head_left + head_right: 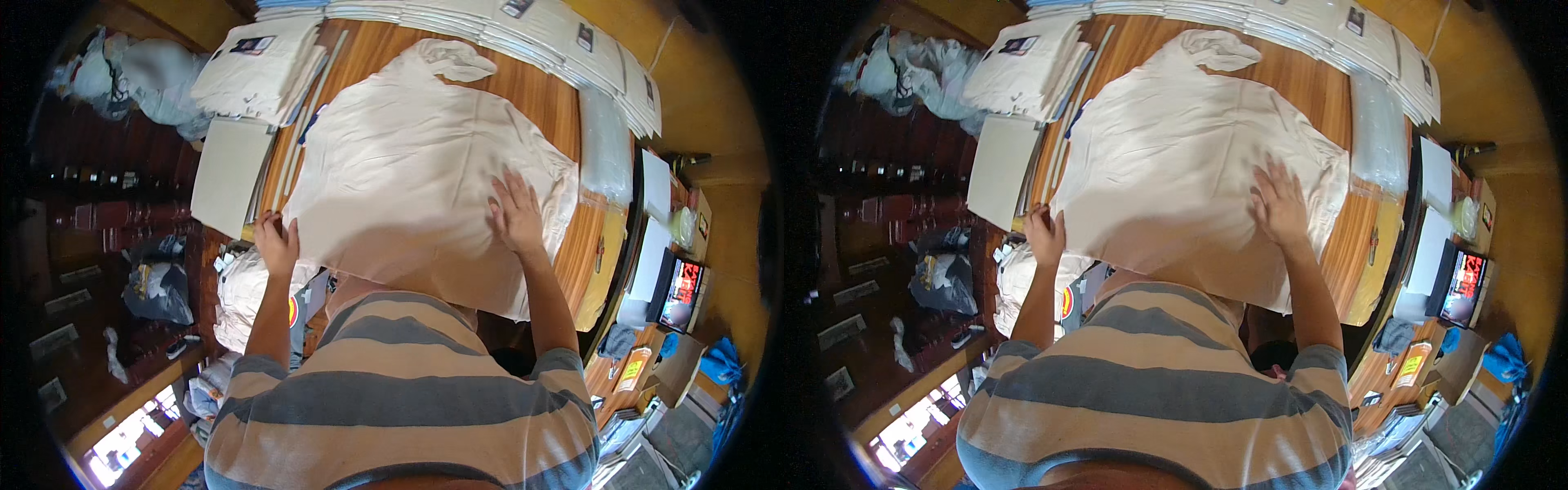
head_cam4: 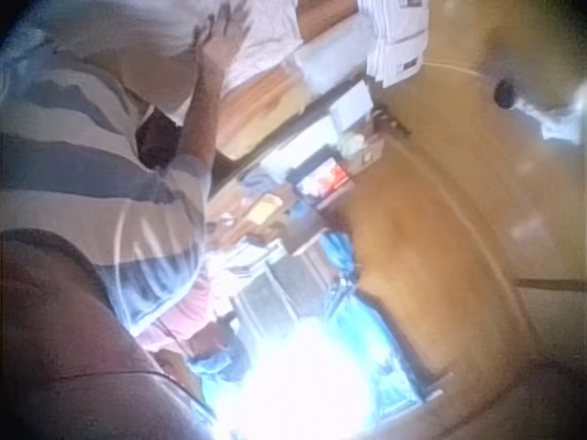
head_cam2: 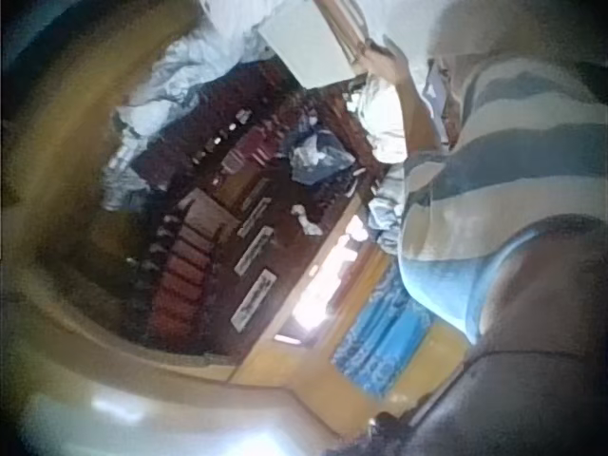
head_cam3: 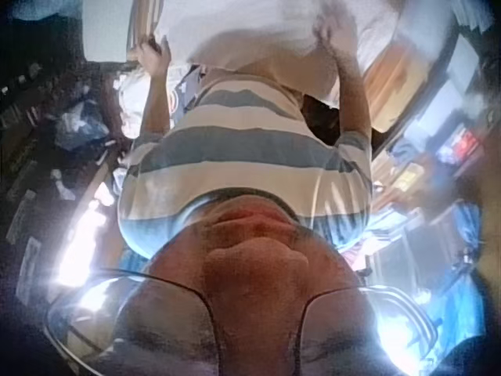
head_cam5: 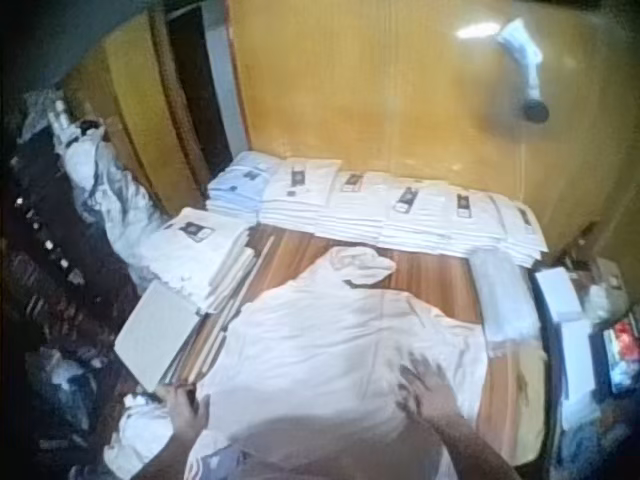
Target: The person folds shirts on a wooden table, placing cardboard inserts into each shirt before folding them into squares and stacking them.
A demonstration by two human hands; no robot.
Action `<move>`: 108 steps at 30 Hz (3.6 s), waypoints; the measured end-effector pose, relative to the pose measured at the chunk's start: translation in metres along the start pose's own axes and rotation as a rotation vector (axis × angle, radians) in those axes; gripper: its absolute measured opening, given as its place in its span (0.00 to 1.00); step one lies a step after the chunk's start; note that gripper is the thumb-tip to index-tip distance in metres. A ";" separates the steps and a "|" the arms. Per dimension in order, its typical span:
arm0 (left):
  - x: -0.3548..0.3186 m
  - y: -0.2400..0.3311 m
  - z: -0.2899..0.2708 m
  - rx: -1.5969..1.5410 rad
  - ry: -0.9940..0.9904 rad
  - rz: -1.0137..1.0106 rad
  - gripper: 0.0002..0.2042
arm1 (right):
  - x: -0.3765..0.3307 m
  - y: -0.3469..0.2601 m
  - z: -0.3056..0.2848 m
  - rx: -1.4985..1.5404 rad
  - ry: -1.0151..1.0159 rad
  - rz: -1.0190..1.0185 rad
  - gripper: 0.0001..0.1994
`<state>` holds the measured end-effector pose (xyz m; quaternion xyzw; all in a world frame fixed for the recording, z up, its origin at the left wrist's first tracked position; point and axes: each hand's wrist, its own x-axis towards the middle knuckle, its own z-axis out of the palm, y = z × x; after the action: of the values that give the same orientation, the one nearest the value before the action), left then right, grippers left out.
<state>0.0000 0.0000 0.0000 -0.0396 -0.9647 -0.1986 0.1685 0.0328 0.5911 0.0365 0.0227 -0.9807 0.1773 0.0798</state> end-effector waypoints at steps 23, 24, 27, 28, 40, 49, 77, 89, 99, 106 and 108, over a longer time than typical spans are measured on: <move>0.131 0.134 0.056 -0.227 -0.333 0.472 0.28 | -0.023 -0.020 0.001 -0.017 0.116 0.114 0.27; 0.142 0.140 0.072 -0.190 -0.325 0.476 0.29 | -0.008 -0.008 0.000 0.000 0.130 0.107 0.26; 0.168 0.121 0.099 0.085 -0.323 0.434 0.30 | 0.048 0.045 -0.015 0.118 0.213 0.358 0.28; 0.175 0.118 0.100 0.051 -0.367 0.405 0.31 | 0.062 0.064 -0.015 0.002 0.268 0.359 0.28; 0.273 0.221 0.168 0.265 -0.535 0.366 0.31 | 0.093 0.097 0.006 -0.202 0.122 0.526 0.40; 0.320 0.236 0.198 0.252 -0.337 0.545 0.29 | 0.127 0.123 0.012 -0.185 0.120 0.469 0.43; 0.030 -0.017 -0.028 -0.078 -0.482 0.283 0.37 | 0.125 -0.502 0.091 0.377 -0.106 -0.602 0.36; -0.037 -0.043 -0.091 -1.163 -0.718 -0.044 0.33 | 0.144 -0.575 0.111 -0.187 -0.180 -0.899 0.23; 0.039 -0.050 -0.098 -2.453 -0.725 -0.738 0.53 | 0.050 -0.365 -0.108 0.044 0.059 -0.502 0.10; 0.093 0.124 -0.066 -1.311 -0.999 -0.230 0.24 | -0.058 -0.238 -0.067 1.399 0.356 0.746 0.26; 0.090 0.158 -0.030 -1.209 -1.037 -0.055 0.23 | -0.077 -0.217 -0.064 1.478 0.403 1.049 0.31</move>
<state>-0.0529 0.1335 0.1151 -0.1875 -0.6460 -0.6479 -0.3575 0.1340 0.4119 0.1579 -0.4101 -0.4709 0.7713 0.1236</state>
